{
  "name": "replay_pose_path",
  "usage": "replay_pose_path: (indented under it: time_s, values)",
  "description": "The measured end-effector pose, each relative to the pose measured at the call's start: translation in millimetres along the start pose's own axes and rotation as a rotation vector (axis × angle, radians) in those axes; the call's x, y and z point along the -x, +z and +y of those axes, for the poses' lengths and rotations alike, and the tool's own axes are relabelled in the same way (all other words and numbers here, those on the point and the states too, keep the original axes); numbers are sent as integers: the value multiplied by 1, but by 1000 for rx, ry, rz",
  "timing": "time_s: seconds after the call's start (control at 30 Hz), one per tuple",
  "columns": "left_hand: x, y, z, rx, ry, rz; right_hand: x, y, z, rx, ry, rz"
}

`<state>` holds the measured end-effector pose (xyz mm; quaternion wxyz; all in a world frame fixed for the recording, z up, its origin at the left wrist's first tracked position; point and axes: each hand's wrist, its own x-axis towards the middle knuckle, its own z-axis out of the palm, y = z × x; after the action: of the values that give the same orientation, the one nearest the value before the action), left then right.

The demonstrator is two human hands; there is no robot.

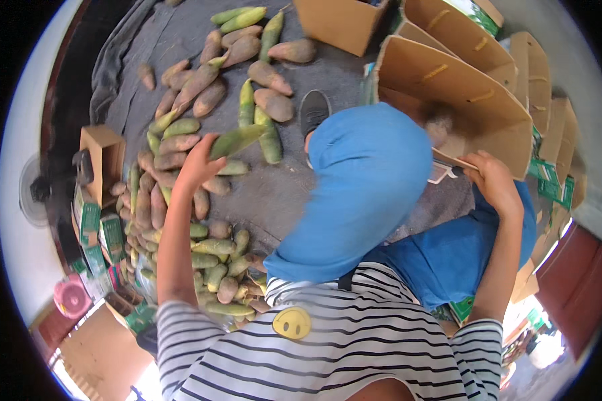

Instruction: Weighing and packing large radish-like vegetables into paper bags using an electronic scale.

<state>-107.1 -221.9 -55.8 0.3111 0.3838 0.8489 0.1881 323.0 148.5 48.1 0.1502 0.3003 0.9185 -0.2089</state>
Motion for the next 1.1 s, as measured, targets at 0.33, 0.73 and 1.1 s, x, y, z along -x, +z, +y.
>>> replay_pose_path:
  time_s: [0.33,0.73,1.1]
  values:
    - [5,-45,202,655,438,187,-5,8,8,26,-21,-26]
    - [-104,61,60,344,12,241,-4,-2,-5,25,-29,-41]
    - [-79,229,-75,779,-905,115,-7,8,1,-36,-35,-35]
